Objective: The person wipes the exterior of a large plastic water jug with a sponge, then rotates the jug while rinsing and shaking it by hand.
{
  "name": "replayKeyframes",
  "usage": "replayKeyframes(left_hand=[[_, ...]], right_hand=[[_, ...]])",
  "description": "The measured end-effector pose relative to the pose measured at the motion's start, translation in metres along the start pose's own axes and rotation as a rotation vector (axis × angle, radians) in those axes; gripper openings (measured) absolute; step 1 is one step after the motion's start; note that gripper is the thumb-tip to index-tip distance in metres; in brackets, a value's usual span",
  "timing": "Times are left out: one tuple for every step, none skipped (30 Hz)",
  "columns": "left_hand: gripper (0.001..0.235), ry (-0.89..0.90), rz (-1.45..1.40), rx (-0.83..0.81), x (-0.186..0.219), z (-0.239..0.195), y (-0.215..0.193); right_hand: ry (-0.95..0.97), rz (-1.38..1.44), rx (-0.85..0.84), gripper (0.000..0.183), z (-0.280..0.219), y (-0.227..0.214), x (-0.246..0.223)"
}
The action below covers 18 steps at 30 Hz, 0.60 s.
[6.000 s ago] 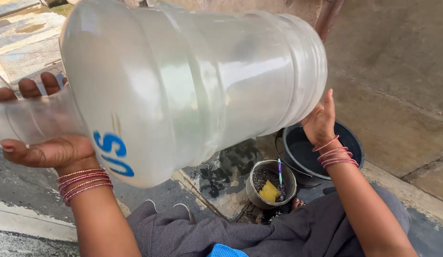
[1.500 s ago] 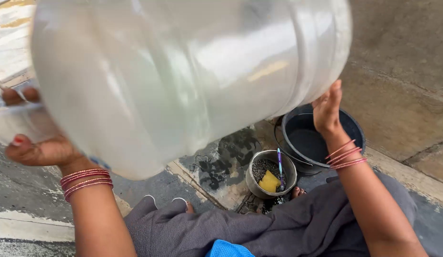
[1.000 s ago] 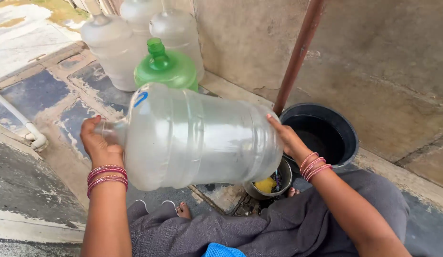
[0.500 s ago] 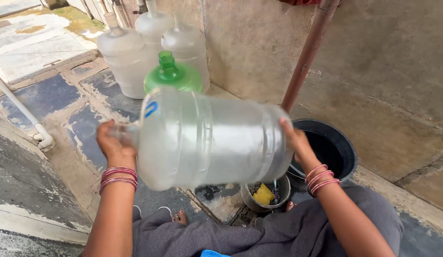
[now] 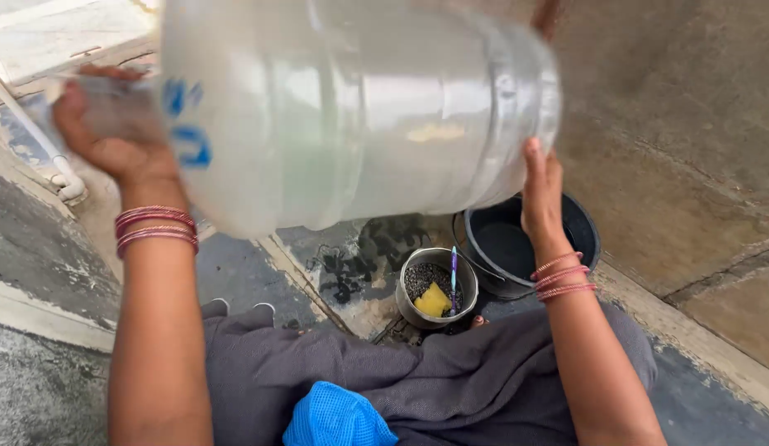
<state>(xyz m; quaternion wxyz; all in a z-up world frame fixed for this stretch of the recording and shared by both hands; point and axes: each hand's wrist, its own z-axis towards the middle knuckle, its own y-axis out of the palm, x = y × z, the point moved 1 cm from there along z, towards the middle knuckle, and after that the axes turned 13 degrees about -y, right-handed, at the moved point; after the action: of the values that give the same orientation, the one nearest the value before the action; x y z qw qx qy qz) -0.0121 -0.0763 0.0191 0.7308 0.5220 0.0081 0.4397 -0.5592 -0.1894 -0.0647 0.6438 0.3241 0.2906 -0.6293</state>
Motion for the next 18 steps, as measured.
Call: replayKeyframes(left_hand=[[0.029,-0.024,0.074,0.122,-0.010,0.000,-0.005],[0.027,-0.118,0.077,0.310,-0.028,0.001,-0.007],[0.030,-0.289,0.279,0.636,-0.039,-0.004,-0.013],[0.029,-0.341,0.265,0.638,-0.051,-0.014,-0.018],[0.028,-0.393,0.252,0.639,-0.062,-0.021,-0.022],[0.028,-0.395,0.151,0.603,-0.069,-0.029,-0.029],[0.027,-0.397,0.050,0.567,-0.074,-0.034,-0.034],[0.027,-0.386,-0.051,0.513,-0.075,-0.026,-0.035],[0.030,-0.321,-0.095,0.337,-0.072,-0.019,-0.033],[0.033,-0.256,-0.143,0.169,-0.068,-0.016,-0.030],[0.037,-0.189,-0.191,0.001,-0.066,-0.014,-0.024],[0.036,-0.189,-0.322,-0.043,-0.065,-0.020,-0.019],[0.035,-0.188,-0.452,-0.085,-0.063,-0.026,-0.011],[0.039,-0.203,-0.399,-0.038,-0.062,-0.028,-0.002],[0.043,-0.217,-0.345,0.008,-0.060,-0.030,0.007],[0.046,-0.229,-0.285,0.044,-0.058,-0.027,0.014],[0.050,-0.240,-0.224,0.079,-0.056,-0.025,0.017],[0.053,-0.254,-0.153,0.131,-0.054,-0.030,0.012]], right_hand=[[0.193,-0.048,-0.020,0.083,-0.008,0.001,0.021],[0.376,-0.097,-0.034,0.086,-0.011,0.001,0.039],[0.510,-0.190,-0.071,0.087,-0.019,0.000,0.053],[0.641,-0.287,-0.103,0.089,-0.031,-0.004,0.060],[0.773,-0.382,-0.136,0.091,-0.038,-0.006,0.064],[0.730,-0.357,-0.106,0.089,-0.043,-0.013,0.060],[0.687,-0.332,-0.077,0.087,-0.045,-0.021,0.049],[0.625,-0.297,-0.044,0.085,-0.034,-0.023,0.033],[0.501,-0.170,0.016,0.086,-0.021,-0.030,0.008],[0.379,-0.050,0.068,0.087,-0.011,-0.035,-0.021],[0.223,-0.055,-0.017,0.099,0.003,-0.042,-0.056],[0.128,-0.074,-0.085,0.105,0.011,-0.047,-0.090],[0.034,-0.093,-0.154,0.112,0.016,-0.047,-0.119],[0.126,-0.062,-0.171,0.118,0.020,-0.040,-0.136],[0.217,-0.030,-0.187,0.124,0.023,-0.036,-0.149],[0.302,0.012,-0.198,0.131,0.026,-0.031,-0.152],[0.298,0.087,-0.217,0.130,0.027,-0.027,-0.147],[0.314,0.164,-0.240,0.130,0.019,-0.022,-0.134]])
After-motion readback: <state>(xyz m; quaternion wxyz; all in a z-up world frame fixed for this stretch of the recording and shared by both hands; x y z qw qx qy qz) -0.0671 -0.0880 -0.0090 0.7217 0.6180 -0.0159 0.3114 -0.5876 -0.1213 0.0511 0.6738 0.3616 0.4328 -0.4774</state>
